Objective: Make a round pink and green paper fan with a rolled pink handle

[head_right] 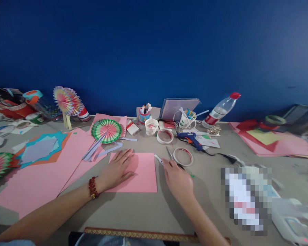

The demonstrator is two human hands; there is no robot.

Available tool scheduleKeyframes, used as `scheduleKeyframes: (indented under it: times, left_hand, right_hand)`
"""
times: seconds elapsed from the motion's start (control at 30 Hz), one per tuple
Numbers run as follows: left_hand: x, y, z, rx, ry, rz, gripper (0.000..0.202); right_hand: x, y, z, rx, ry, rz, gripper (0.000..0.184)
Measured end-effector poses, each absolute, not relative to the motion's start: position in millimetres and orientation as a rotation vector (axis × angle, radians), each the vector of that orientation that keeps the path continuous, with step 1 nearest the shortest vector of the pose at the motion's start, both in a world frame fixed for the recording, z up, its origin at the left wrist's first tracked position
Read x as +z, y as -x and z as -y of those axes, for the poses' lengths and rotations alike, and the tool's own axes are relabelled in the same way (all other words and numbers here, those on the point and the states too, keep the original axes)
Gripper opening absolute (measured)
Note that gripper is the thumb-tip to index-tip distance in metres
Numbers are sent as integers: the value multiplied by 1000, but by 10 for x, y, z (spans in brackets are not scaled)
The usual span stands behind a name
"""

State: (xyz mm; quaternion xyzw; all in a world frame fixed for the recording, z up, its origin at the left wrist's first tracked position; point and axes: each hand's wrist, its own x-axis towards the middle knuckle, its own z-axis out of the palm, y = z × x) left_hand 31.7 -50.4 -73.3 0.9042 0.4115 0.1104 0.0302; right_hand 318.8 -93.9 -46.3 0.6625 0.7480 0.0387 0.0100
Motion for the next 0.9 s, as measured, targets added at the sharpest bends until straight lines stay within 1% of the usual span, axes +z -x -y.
scheduleKeyframes:
  times: [0.13, 0.3, 0.43, 0.53, 0.73, 0.9]
  left_hand:
    - [-752, -319, 492, 368, -2784, -1264, 70]
    - [-783, -311, 487, 387, -2789, -1251, 74]
    - [-776, -312, 491, 388, -2781, -1257, 76]
    - [-763, -316, 490, 381, -2768, -1256, 78]
    - [-750, -318, 490, 446, -2740, -1235, 77]
    - [-704, -325, 509, 479, -2681, -1234, 78]
  right_hand:
    - [-460, -3196, 932, 144, -2045, -2351, 38]
    - [-446, -3204, 968, 137, -2089, -2391, 36]
    - [-436, -3195, 1016, 193, -2085, -2490, 37]
    - [-442, -3214, 1057, 269, -1999, -2645, 38]
    - [-427, -3264, 1140, 406, -1609, -2921, 45]
    - [-430, -3270, 1186, 369, -1594, -2929, 47]
